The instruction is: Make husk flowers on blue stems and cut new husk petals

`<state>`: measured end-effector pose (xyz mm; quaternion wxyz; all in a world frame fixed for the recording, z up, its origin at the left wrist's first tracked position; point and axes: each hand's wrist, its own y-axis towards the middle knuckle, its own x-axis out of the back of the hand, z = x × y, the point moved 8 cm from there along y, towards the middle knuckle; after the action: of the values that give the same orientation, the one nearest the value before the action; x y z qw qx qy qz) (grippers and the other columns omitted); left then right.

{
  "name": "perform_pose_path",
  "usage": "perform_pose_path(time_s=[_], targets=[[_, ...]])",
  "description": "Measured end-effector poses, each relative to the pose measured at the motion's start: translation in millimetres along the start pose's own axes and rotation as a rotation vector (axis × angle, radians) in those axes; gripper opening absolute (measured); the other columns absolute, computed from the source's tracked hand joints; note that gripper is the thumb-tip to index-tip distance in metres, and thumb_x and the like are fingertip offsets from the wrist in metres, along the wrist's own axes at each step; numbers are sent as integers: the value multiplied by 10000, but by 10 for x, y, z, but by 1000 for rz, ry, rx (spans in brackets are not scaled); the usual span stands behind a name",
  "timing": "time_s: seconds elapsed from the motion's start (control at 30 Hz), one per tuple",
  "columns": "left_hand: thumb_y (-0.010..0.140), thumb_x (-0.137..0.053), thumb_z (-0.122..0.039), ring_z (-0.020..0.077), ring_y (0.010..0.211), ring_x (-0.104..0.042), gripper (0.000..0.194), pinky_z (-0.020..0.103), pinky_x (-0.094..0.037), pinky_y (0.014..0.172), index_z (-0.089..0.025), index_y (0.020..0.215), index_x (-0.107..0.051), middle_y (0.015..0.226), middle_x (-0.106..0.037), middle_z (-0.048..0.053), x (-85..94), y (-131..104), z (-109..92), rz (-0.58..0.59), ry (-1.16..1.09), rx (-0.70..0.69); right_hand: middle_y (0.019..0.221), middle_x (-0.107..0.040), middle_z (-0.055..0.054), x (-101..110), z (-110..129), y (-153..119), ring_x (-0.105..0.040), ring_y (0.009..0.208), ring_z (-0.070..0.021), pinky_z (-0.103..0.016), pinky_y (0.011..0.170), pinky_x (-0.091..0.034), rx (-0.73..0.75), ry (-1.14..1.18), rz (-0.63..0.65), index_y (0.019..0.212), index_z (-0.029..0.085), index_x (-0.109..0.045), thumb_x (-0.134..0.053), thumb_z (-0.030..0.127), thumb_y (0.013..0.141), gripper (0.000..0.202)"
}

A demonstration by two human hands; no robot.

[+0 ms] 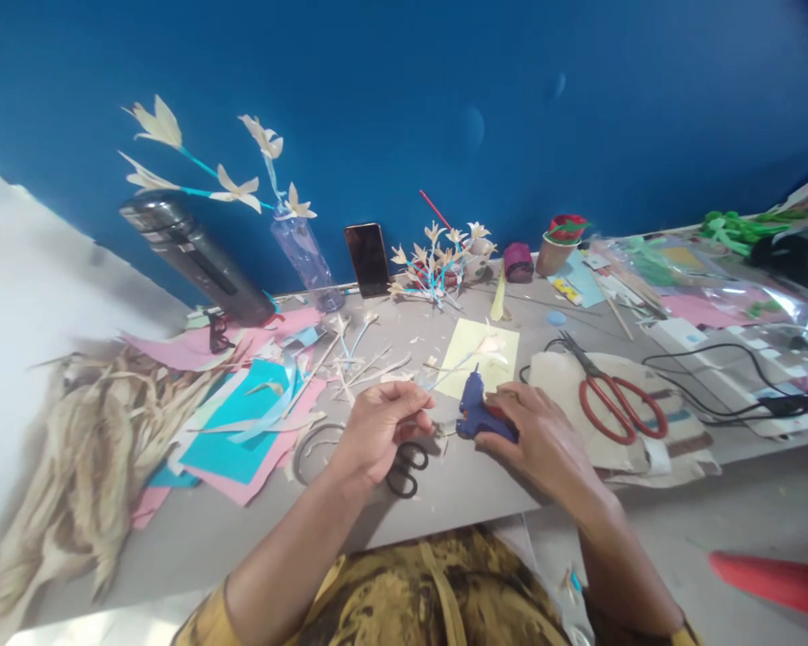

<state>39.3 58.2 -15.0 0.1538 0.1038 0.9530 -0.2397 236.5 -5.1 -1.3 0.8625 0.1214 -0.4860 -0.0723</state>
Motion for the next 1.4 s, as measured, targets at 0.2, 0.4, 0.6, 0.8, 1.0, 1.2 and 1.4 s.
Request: perform_pose_path(time_s=[0.2, 0.4, 0.6, 0.8, 1.0, 1.2, 1.4], targets=[[557, -934, -314, 87, 488, -594, 322, 247, -556, 534, -106, 662, -712, 679, -707, 42, -184, -55, 142, 122, -11, 94, 992, -751, -76, 35, 153, 98, -694, 882, -236, -329, 710, -542, -120, 852, -116, 990, 215, -753, -648, 446, 915, 265], [546, -936, -311, 102, 495, -605, 311, 276, -566, 549, -126, 664, -715, 712, -739, 50, -261, -105, 211, 148, -27, 110, 813, -766, -30, 49, 216, 167, -667, 712, -189, -304, 645, -512, -176, 892, -250, 762, 226, -769, -728, 363, 862, 174], [715, -827, -309, 120, 515, -622, 179, 237, -496, 526, -156, 736, -736, 665, -730, 36, -225, -186, 104, 96, 180, -105, 618, -645, 16, 101, 218, 70, -552, 575, -143, -277, 567, -428, -324, 780, -416, 629, 206, -662, -748, 350, 837, 268], [837, -715, -231, 113, 569, -615, 90, 225, -470, 558, -189, 763, -743, 665, -708, 9, -330, -441, -236, 51, 567, -596, 551, -572, 41, 87, 252, -1, -492, 519, -120, -258, 541, -406, -417, 819, -561, 574, 203, -566, -740, 328, 818, 324], [891, -632, -149, 117, 668, -641, 120, 220, -486, 629, -194, 799, -694, 756, -708, 15, -447, -582, -329, 87, 752, -923, 516, -551, 52, 122, 297, -6, -487, 489, -112, -241, 510, -402, -445, 798, -585, 567, 204, -551, -735, 310, 807, 321], [887, -648, -181, 187, 821, -685, 114, 293, -520, 783, -215, 808, -723, 840, -736, 62, -400, -624, -336, 134, 720, -849, 529, -539, 45, 85, 243, -23, -490, 495, -120, -246, 502, -410, -467, 846, -567, 589, 210, -554, -738, 345, 824, 328], [880, -675, -345, 162, 672, -638, 173, 287, -512, 659, -191, 864, -752, 811, -705, 63, -24, -389, -121, 24, 376, -373, 553, -546, 38, -65, 188, -25, -508, 498, -133, -259, 489, -420, -485, 986, -524, 648, 207, -575, -752, 427, 834, 338]])
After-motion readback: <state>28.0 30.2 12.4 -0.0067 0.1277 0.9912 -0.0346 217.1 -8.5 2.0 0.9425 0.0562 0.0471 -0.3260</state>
